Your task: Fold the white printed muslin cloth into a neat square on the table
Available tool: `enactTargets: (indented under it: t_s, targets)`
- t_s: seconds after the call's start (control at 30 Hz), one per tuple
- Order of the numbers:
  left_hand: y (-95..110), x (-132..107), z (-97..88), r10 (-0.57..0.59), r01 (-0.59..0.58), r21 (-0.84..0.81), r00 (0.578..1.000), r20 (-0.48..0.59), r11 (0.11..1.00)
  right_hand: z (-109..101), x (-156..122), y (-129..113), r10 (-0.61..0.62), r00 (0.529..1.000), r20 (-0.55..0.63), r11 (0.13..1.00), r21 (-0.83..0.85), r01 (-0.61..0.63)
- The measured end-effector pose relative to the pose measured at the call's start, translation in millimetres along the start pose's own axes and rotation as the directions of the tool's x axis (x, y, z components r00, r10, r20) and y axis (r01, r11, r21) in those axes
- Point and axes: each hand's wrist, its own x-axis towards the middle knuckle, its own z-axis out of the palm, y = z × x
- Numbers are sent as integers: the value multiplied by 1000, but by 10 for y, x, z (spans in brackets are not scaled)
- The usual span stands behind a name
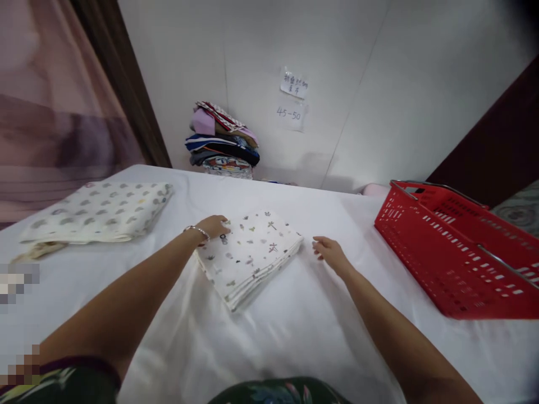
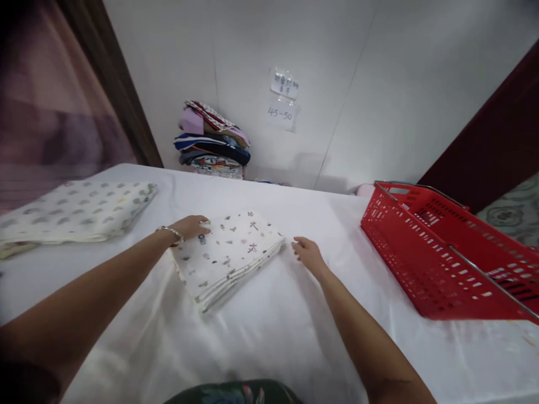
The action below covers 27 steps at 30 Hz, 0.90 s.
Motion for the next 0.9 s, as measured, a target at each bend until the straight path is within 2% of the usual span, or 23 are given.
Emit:
enactTargets:
  t_s: [0.13, 0.23, 0.3, 0.37, 0.47, 0.57, 0.63, 0.77, 0.9]
  targets:
    - [-37, -12, 161, -7, 6, 18, 1000, 6, 1000, 127, 419, -234, -50, 999, 12, 998, -43, 50]
    - [-58, -13, 219, 11, -11, 26, 1000, -7, 1000, 258, 630, -293, 12, 997, 73, 995, -98, -5]
    - [-81, 22, 178, 34, -33, 30, 999, -23, 999, 325, 636, -278, 63, 991, 115, 991, -121, -49]
    - [-89, 86, 102, 56, -55, 33, 997, -49, 998, 375, 512, -238, 96, 983, 157, 989, -130, -75]
    - [-52, 202, 29, 94, -93, 21, 992, -88, 995, 442, 150, -165, 123, 961, 249, 989, -111, -97]
    - [15, 258, 96, 137, -136, 12, 987, -89, 991, 486, -207, -104, 123, 942, 311, 992, -44, -115]
    - [46, 225, 194, 156, -155, 14, 983, -94, 988, 483, -338, -78, 95, 960, 262, 995, 7, -100]
    - [30, -46, 348, 244, -246, 12, 952, -183, 969, 419, -386, -52, -25, 994, 106, 998, 65, 18]
    - [-70, -540, 392, 326, -351, -59, 910, -255, 934, 388, -426, -37, -72, 991, 114, 996, 58, 66]
